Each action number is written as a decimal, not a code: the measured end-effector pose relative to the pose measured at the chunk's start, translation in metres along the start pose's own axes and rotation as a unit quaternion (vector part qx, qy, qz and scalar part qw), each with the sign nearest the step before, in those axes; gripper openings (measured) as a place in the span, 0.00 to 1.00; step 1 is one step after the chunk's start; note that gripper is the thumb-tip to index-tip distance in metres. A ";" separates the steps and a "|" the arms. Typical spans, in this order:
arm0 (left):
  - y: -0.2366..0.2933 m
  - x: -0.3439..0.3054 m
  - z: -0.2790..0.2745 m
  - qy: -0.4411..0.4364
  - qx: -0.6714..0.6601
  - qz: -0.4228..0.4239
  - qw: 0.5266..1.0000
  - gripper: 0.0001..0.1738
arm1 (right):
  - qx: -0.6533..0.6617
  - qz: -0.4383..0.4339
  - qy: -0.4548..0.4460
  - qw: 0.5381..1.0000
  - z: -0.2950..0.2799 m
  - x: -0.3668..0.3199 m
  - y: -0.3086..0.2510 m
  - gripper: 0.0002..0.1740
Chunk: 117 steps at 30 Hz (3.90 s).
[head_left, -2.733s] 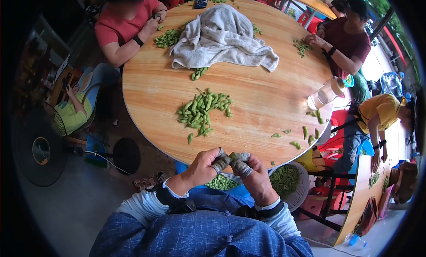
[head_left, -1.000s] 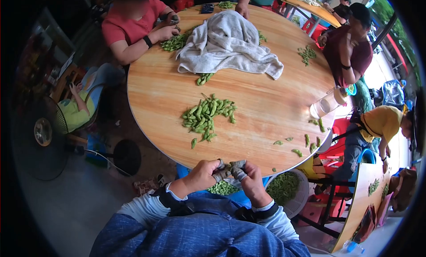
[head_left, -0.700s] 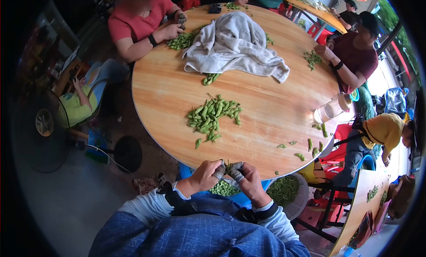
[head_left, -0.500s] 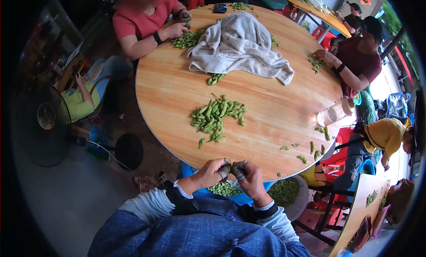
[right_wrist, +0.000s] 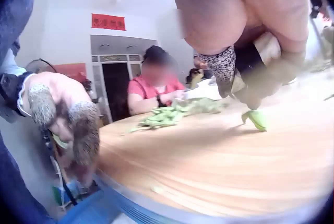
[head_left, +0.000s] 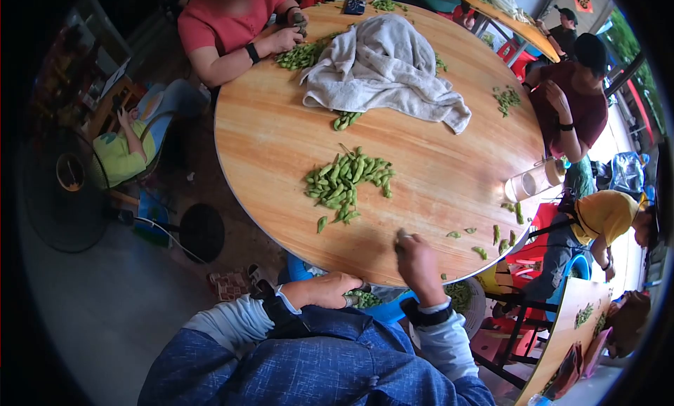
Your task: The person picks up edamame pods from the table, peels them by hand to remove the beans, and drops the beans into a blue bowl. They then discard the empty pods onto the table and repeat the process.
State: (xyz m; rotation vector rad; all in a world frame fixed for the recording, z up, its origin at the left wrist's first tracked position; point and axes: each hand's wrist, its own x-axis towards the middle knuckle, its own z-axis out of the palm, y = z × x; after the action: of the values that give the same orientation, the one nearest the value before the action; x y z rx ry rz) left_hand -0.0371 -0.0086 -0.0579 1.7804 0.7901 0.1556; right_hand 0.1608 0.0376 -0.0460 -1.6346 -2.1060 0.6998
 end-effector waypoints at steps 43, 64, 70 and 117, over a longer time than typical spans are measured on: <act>0.054 0.028 -0.047 0.189 -0.398 -0.044 0.896 0.06 | 0.584 0.150 -0.026 0.797 -0.021 -0.032 -0.030 0.11; 0.052 0.018 -0.032 0.112 -0.371 -0.041 0.921 0.05 | 0.565 0.144 -0.013 0.813 -0.024 -0.051 -0.036 0.06; 0.041 0.016 -0.023 0.121 -0.360 -0.018 0.925 0.06 | 0.547 0.168 -0.011 0.820 -0.009 -0.053 -0.035 0.05; 0.003 0.017 0.007 0.157 -0.436 -0.128 0.877 0.09 | 0.301 -0.012 -0.071 0.951 0.006 -0.045 -0.024 0.08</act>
State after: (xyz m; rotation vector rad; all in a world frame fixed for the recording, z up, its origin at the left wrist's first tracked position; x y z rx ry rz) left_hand -0.0198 -0.0048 -0.0619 0.7907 0.9735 0.5421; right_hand 0.1495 -0.0113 -0.0362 -1.2398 -1.7420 1.3277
